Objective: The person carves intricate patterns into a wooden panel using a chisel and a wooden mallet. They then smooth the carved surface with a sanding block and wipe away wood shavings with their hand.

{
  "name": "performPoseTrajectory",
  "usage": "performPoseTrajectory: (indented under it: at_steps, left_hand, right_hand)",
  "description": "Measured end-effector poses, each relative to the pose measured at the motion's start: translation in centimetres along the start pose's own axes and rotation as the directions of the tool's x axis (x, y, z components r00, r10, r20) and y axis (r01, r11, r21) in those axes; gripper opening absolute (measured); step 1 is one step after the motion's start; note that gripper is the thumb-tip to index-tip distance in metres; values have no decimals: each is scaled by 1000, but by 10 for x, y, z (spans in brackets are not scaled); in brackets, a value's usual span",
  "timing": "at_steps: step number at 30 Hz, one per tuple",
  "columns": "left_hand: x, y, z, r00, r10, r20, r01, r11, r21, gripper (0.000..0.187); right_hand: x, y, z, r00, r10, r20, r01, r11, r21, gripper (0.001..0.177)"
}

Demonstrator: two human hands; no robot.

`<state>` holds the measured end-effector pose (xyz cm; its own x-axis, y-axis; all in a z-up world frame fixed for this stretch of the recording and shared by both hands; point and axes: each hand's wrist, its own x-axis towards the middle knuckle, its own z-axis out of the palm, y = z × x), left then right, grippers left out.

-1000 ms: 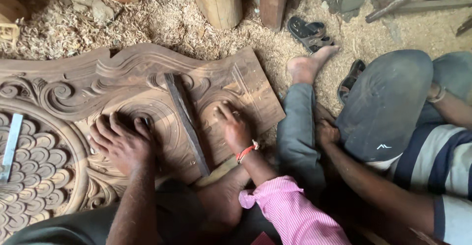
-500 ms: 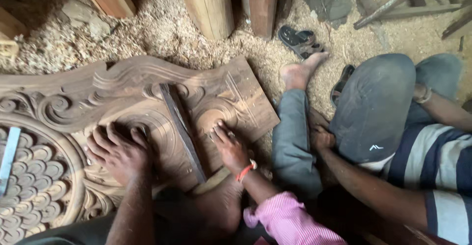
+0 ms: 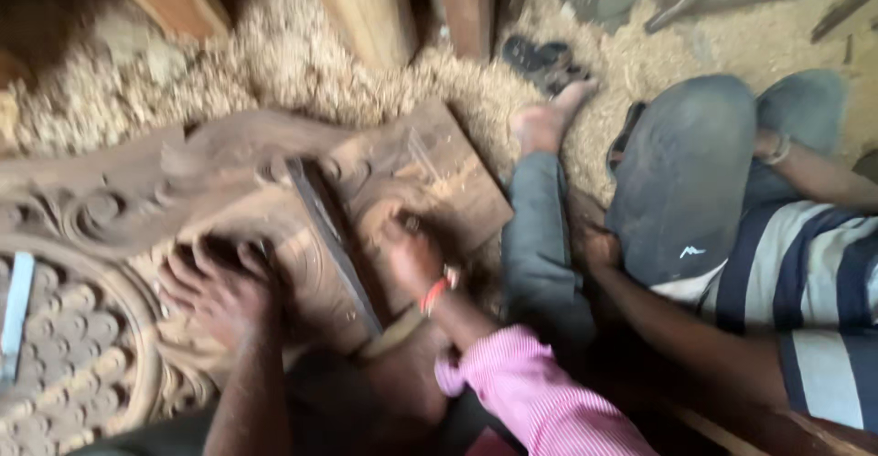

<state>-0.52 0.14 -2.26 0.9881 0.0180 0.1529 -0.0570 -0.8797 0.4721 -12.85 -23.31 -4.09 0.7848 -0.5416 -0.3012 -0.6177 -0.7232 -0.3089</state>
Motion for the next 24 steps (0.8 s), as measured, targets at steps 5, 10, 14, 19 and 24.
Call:
performPoseTrajectory:
  at_steps: [5,10,14,19,24]
  left_hand:
    - [-2,2,3,1000,-1,22,0,999,50,68]
    - [2,-1,13,1000,-8,22,9,1000,-29,70]
    - [2,-16,22,1000,22,-23,-19,994,104,71]
    - [-3,-13,22,998,-29,62,28,1000,7,70]
    - [-2,-14,19,1000,0,17,-1,997,79,69]
  right_hand:
    - [7,10,2,966,-132,-220,190,944,271,34]
    - [-10,36,-8,797,-470,-380,467,878,-106,35]
    - [-39,47,1,861,-265,-433,353,926,135,26]
    - [-42,32,4,813,-198,-547,207,977,-45,27]
    - [-14,11,-12,773,-224,-593,138,972,-187,48]
